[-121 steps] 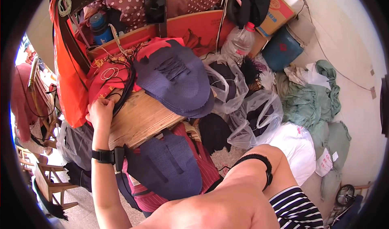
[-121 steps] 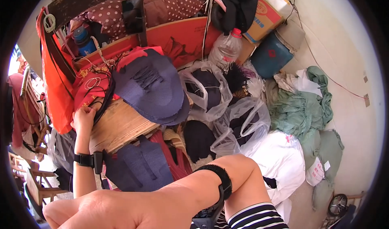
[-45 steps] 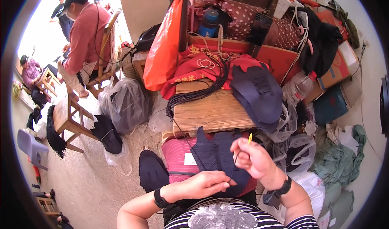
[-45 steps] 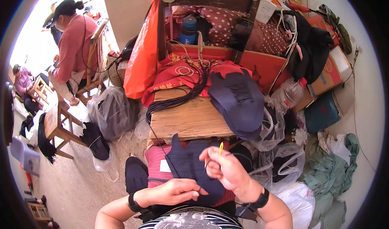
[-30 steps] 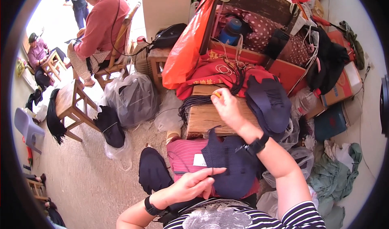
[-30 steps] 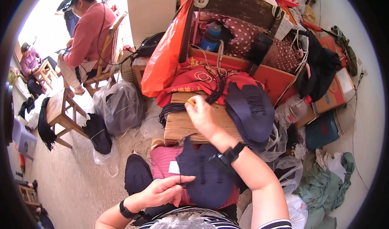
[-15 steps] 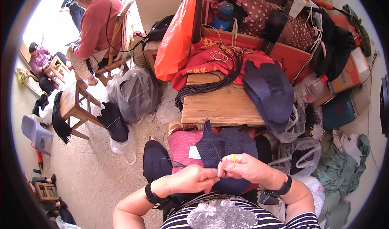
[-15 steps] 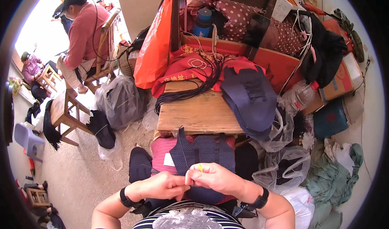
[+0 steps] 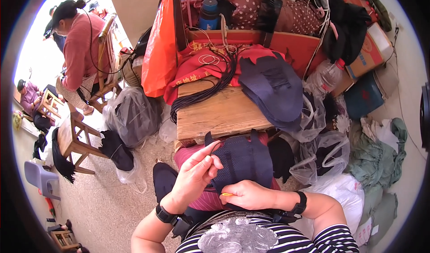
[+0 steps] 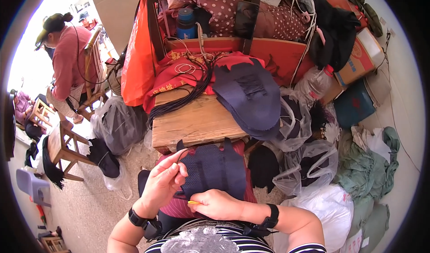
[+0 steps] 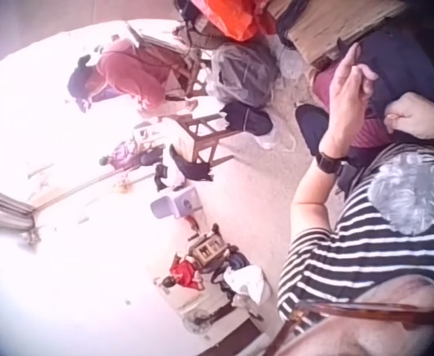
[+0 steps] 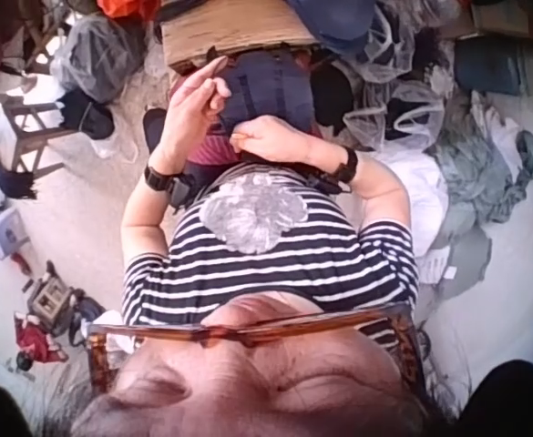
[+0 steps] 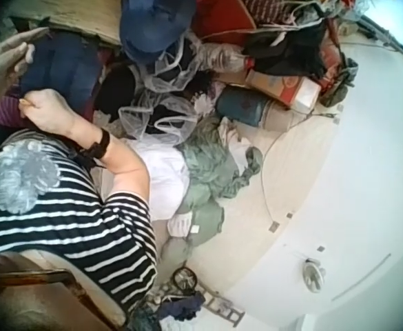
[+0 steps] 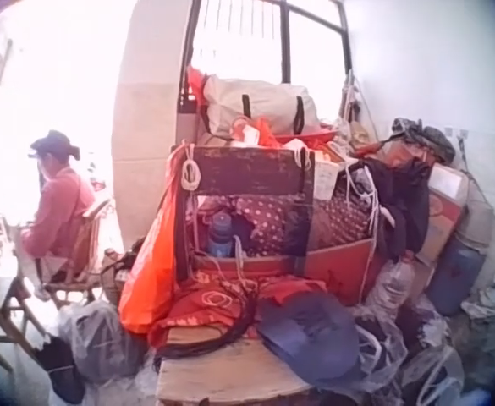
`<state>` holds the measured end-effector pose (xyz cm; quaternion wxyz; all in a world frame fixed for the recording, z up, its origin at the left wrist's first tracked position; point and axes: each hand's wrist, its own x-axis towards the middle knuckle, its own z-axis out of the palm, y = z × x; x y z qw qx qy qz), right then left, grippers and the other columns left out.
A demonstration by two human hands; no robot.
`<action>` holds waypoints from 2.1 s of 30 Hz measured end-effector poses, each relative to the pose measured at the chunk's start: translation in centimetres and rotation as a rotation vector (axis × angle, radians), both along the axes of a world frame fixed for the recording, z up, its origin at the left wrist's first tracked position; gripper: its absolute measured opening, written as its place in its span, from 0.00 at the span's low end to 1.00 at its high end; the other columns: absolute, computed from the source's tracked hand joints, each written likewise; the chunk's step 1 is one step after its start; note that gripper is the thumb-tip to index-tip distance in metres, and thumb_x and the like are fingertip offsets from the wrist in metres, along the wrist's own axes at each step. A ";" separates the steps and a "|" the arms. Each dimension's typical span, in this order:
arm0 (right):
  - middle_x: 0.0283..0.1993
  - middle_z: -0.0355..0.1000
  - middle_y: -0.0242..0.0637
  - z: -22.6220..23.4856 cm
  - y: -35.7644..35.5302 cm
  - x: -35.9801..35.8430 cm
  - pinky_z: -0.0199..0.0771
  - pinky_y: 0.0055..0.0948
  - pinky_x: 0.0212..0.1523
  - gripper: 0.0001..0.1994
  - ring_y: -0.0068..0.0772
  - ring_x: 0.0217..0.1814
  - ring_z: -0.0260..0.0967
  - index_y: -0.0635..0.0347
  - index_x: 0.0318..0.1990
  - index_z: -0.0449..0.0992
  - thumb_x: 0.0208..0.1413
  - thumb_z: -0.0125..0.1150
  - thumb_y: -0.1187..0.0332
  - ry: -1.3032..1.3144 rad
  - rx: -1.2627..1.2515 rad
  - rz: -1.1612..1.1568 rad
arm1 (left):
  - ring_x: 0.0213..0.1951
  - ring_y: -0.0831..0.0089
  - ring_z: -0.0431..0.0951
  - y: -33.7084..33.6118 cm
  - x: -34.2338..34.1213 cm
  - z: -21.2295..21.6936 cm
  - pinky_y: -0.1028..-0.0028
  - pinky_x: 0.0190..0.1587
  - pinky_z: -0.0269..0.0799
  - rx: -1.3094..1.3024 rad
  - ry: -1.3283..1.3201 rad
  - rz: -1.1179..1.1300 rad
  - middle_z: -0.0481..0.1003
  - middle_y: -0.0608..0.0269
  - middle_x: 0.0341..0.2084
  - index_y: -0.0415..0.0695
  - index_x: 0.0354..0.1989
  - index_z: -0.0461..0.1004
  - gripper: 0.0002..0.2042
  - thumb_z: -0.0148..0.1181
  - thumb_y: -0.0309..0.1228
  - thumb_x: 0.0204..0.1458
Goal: The recorder uses a needle to hand-stitch components onto a shoe upper.
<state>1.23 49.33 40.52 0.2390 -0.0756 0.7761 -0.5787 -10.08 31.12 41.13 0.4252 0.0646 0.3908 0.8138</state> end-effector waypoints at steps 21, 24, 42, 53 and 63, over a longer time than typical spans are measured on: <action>0.30 0.62 0.23 0.7 0.7 -3.8 0.62 0.21 0.37 0.15 0.15 0.33 0.57 0.61 0.43 0.75 0.76 0.46 0.60 0.006 -0.281 -0.351 | 0.16 0.88 0.66 0.4 1.0 -1.0 0.85 0.19 0.59 -0.280 0.191 0.183 0.75 0.73 0.22 0.41 0.47 0.76 0.06 0.60 0.28 0.66; 0.33 0.69 0.25 0.4 1.0 -3.8 0.68 0.22 0.41 0.16 0.17 0.37 0.64 0.62 0.43 0.77 0.75 0.48 0.60 0.104 -0.206 -0.359 | 0.17 0.88 0.66 0.6 0.9 -1.0 0.85 0.19 0.60 -0.275 0.219 0.163 0.78 0.70 0.25 0.40 0.47 0.76 0.06 0.60 0.27 0.65; 0.30 0.67 0.20 1.0 0.3 -3.3 0.62 0.16 0.33 0.15 0.11 0.32 0.59 0.60 0.46 0.81 0.73 0.53 0.60 -0.091 -0.421 -0.363 | 0.26 0.88 0.73 -0.3 1.2 -1.4 0.86 0.27 0.67 -0.292 0.349 0.151 0.82 0.65 0.33 0.38 0.45 0.77 0.04 0.60 0.23 0.64; 0.29 0.70 0.24 1.4 0.6 -3.2 0.68 0.20 0.34 0.14 0.14 0.31 0.64 0.63 0.43 0.81 0.72 0.54 0.62 0.026 -0.231 -0.351 | 0.34 0.80 0.78 0.1 1.3 -1.4 0.79 0.40 0.74 -0.374 0.548 0.224 0.77 0.64 0.32 0.34 0.37 0.80 0.02 0.62 0.20 0.61; 0.29 0.72 0.29 -0.1 0.2 -2.6 0.71 0.25 0.34 0.12 0.18 0.31 0.68 0.63 0.42 0.81 0.70 0.56 0.64 0.124 -0.171 -0.339 | 0.35 0.79 0.79 0.2 1.7 -0.6 0.79 0.41 0.75 -0.416 0.539 0.229 0.79 0.64 0.32 0.34 0.39 0.81 0.03 0.61 0.20 0.61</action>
